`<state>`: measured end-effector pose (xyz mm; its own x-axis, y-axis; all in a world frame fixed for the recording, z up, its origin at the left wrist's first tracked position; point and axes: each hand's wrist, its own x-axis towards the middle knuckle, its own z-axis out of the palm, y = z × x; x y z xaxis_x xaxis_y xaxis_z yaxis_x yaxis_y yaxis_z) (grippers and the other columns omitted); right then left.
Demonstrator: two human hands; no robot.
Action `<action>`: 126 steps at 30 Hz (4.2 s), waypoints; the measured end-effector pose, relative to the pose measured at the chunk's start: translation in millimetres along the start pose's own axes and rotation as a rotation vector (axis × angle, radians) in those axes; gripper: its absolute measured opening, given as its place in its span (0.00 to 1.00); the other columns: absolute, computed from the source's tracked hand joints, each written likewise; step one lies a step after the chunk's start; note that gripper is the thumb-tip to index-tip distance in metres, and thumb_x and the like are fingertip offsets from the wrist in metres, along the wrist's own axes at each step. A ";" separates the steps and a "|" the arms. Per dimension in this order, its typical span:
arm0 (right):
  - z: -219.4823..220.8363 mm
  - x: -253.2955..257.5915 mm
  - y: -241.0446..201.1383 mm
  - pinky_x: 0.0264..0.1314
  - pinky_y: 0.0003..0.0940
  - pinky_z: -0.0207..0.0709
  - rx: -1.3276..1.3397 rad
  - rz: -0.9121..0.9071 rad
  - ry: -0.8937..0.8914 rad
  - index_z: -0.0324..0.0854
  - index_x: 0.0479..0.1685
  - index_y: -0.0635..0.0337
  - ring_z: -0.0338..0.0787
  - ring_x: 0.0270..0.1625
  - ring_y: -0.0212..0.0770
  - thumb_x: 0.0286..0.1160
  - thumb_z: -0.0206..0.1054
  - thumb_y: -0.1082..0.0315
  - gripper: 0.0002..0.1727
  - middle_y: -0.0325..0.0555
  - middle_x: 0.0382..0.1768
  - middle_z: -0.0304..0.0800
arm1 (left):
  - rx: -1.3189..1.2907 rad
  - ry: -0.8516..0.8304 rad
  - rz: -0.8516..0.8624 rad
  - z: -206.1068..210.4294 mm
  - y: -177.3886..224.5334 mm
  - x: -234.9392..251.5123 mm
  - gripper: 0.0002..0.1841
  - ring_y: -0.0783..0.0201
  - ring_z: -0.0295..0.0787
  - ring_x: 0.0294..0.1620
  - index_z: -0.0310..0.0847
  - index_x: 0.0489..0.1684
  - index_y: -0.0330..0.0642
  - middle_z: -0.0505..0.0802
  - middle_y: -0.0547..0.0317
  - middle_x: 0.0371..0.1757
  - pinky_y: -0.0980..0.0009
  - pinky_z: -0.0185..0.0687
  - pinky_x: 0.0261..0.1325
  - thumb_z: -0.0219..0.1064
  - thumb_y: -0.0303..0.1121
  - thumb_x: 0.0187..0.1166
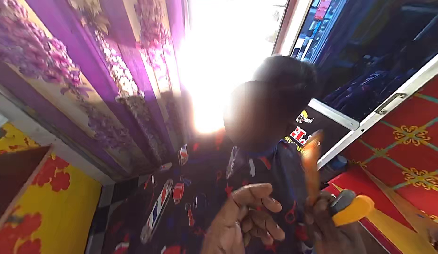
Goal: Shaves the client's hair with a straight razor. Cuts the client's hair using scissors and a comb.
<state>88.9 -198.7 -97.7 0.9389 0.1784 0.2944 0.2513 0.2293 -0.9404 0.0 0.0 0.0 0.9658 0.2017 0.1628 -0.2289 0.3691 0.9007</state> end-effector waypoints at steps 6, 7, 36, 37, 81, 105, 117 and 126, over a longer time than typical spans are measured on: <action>32.9 -6.7 -8.1 0.36 0.27 0.85 -0.271 -0.096 -0.275 0.84 0.52 0.70 0.86 0.33 0.26 0.87 0.61 0.64 0.15 0.43 0.39 0.91 | -0.021 -0.032 0.188 12.9 -35.0 30.4 0.21 0.55 0.91 0.66 0.81 0.54 0.34 0.94 0.50 0.59 0.61 0.84 0.73 0.39 0.36 0.94; 26.1 0.5 -14.6 0.37 0.28 0.86 -0.337 -0.108 -0.246 0.85 0.54 0.71 0.88 0.34 0.28 0.87 0.60 0.65 0.16 0.45 0.43 0.92 | -0.053 0.157 0.128 29.9 -7.8 34.4 0.21 0.65 0.96 0.50 0.77 0.44 0.38 0.96 0.59 0.43 0.70 0.89 0.62 0.33 0.31 0.92; -188.7 192.0 -11.3 0.51 0.27 0.85 -0.443 -0.429 0.218 0.89 0.54 0.55 0.92 0.46 0.32 0.80 0.63 0.67 0.12 0.40 0.48 0.97 | 1.647 -0.281 0.915 34.0 83.4 244.5 0.40 0.56 0.85 0.63 0.82 0.75 0.51 0.87 0.55 0.66 0.51 0.81 0.63 0.60 0.72 0.74; -184.4 195.1 -17.4 0.56 0.27 0.86 -0.416 -0.432 0.251 0.88 0.53 0.56 0.93 0.50 0.33 0.80 0.61 0.69 0.12 0.40 0.49 0.97 | 1.693 -0.289 0.877 38.1 81.2 247.6 0.42 0.55 0.84 0.64 0.83 0.74 0.49 0.88 0.55 0.67 0.51 0.80 0.65 0.59 0.74 0.73; -17.9 253.1 -104.3 0.51 0.21 0.87 -0.696 -0.858 -0.321 0.91 0.44 0.33 0.90 0.50 0.23 0.77 0.70 0.50 0.07 0.20 0.44 0.92 | 1.372 -0.208 0.331 41.4 73.9 244.3 0.26 0.75 0.84 0.53 0.90 0.53 0.62 0.88 0.75 0.50 0.66 0.82 0.56 0.73 0.68 0.66; -17.2 253.6 -100.0 0.57 0.30 0.81 -0.770 -0.928 -0.237 0.90 0.44 0.28 0.87 0.53 0.22 0.78 0.67 0.46 0.08 0.13 0.44 0.91 | 1.406 -0.209 0.346 39.8 74.3 246.7 0.27 0.76 0.83 0.56 0.91 0.54 0.62 0.88 0.76 0.53 0.67 0.80 0.59 0.71 0.69 0.67; -17.2 254.8 -103.3 0.55 0.28 0.80 -0.789 -0.946 -0.262 0.90 0.43 0.29 0.87 0.52 0.21 0.78 0.66 0.47 0.07 0.13 0.43 0.91 | 1.415 -0.228 0.368 41.1 76.6 245.7 0.25 0.77 0.85 0.51 0.91 0.52 0.62 0.89 0.76 0.51 0.68 0.82 0.55 0.71 0.67 0.69; -17.3 257.1 -106.3 0.57 0.29 0.81 -0.800 -0.961 -0.297 0.89 0.41 0.31 0.87 0.50 0.21 0.78 0.66 0.49 0.07 0.13 0.41 0.89 | 1.419 -0.227 0.384 41.9 76.6 244.6 0.25 0.77 0.85 0.51 0.92 0.51 0.61 0.89 0.75 0.50 0.68 0.82 0.54 0.72 0.67 0.69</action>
<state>307.7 -193.7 75.1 0.2406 0.4911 0.8372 0.9623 -0.2333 -0.1397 223.8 39.6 125.7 0.9040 -0.1116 0.4128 -0.2895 -0.8701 0.3989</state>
